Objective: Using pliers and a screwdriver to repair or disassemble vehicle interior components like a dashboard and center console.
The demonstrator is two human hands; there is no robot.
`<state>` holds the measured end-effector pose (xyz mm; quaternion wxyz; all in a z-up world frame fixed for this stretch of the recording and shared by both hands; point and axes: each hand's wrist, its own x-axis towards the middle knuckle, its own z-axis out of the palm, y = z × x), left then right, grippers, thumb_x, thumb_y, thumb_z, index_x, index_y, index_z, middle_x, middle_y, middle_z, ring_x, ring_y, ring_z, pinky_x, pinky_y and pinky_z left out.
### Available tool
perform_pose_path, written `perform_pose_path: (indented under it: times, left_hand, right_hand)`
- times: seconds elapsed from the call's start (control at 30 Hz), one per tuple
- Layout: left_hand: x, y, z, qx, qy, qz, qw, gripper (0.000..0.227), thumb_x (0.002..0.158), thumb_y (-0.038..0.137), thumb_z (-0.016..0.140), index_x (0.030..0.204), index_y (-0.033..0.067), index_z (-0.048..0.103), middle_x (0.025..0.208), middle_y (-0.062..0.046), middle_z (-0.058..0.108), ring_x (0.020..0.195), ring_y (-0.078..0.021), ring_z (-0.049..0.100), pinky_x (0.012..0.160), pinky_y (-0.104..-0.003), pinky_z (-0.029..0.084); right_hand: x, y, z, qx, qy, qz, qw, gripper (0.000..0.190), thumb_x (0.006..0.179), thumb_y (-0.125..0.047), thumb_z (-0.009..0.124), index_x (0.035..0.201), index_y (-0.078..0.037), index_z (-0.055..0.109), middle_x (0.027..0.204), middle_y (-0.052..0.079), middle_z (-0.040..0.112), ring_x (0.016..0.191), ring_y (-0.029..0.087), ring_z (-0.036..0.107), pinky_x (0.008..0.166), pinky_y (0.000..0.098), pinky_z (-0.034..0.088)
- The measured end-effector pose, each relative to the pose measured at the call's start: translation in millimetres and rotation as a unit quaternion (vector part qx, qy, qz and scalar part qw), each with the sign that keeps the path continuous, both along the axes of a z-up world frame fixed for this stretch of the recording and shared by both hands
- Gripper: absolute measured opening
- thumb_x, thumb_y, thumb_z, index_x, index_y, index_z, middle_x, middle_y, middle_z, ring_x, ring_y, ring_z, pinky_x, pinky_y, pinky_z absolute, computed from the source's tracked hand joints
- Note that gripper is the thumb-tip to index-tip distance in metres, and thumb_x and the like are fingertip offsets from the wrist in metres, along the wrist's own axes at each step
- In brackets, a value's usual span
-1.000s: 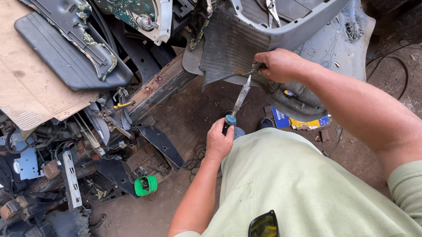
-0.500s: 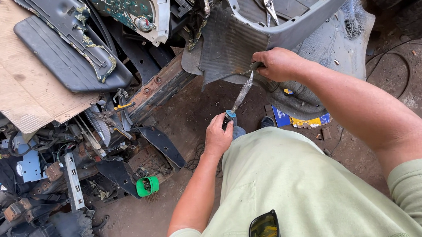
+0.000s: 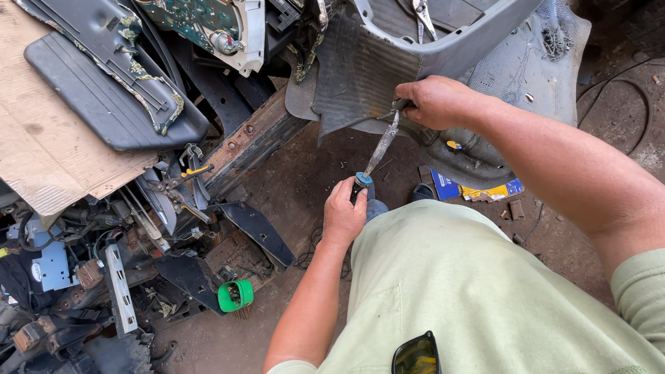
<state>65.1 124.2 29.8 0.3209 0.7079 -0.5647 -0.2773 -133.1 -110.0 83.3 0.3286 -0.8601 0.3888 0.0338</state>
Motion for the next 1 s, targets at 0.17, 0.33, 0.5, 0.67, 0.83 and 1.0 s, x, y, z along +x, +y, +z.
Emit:
perform_pose_path:
  times: [0.17,0.33,0.5,0.67,0.83,1.0]
  left_hand:
    - [-0.4,-0.3,-2.1,0.0,-0.002,0.0,1.0,0.027,0.092,0.013,0.067,0.117,0.0042,0.066,0.105,-0.018,0.069,0.098,-0.0387,0.068,0.083,-0.045,0.054]
    - [-0.2,-0.8,-1.8,0.002,-0.002,0.001,1.0,0.026,0.092,0.013,0.067,0.117,0.0054,0.066,0.104,-0.016,0.069,0.097,-0.0377,0.069,0.083,-0.045,0.054]
    - [-0.8,-1.7,0.0,-0.001,0.0,0.005,1.0,0.026,0.092,0.013,0.067,0.117,0.0057,0.066,0.104,-0.016,0.069,0.098,-0.0369,0.069,0.083,-0.044,0.055]
    - [-0.8,-2.2,-1.1,0.004,-0.005,0.004,1.0,0.026,0.092,0.013,0.067,0.117,0.0055,0.066,0.105,-0.016,0.069,0.098,-0.0368,0.069,0.084,-0.044,0.054]
    - [-0.5,-2.4,-2.0,0.007,-0.002,0.006,1.0,0.027,0.092,0.013,0.067,0.117,0.0056,0.066,0.104,-0.016,0.069,0.098,-0.0366,0.069,0.083,-0.044,0.054]
    - [-1.4,-2.5,-1.0,0.007,-0.006,0.008,1.0,0.028,0.092,0.013,0.067,0.119,0.0041,0.066,0.105,-0.016,0.069,0.098,-0.0355,0.069,0.084,-0.043,0.055]
  right_hand:
    - [-1.9,-1.8,-2.0,-0.008,-0.005,0.008,1.0,0.028,0.09,-0.017,0.068,0.117,-0.011,0.065,0.087,0.016,0.073,0.087,0.037,0.071,0.077,0.0509,0.053]
    - [-1.8,-3.0,-4.5,-0.009,-0.009,0.009,1.0,0.031,0.089,-0.017,0.068,0.12,-0.011,0.065,0.089,0.017,0.073,0.088,0.038,0.071,0.077,0.0506,0.053]
    - [-1.8,-4.2,-5.5,-0.002,-0.012,0.006,1.0,0.032,0.09,-0.017,0.068,0.121,-0.012,0.065,0.089,0.016,0.073,0.087,0.037,0.071,0.077,0.0502,0.054]
    - [-1.8,-3.2,-3.5,-0.006,-0.01,0.006,1.0,0.032,0.09,-0.017,0.068,0.121,-0.012,0.065,0.087,0.017,0.073,0.086,0.037,0.071,0.076,0.0505,0.054]
    - [-1.5,-2.6,-1.6,-0.002,-0.016,0.006,1.0,0.028,0.09,-0.018,0.069,0.117,-0.011,0.066,0.086,0.016,0.073,0.085,0.037,0.071,0.076,0.0507,0.053]
    - [-2.0,-3.8,-7.5,-0.014,-0.024,0.01,1.0,0.029,0.089,-0.018,0.069,0.117,-0.011,0.065,0.085,0.015,0.073,0.084,0.036,0.072,0.074,0.0501,0.054]
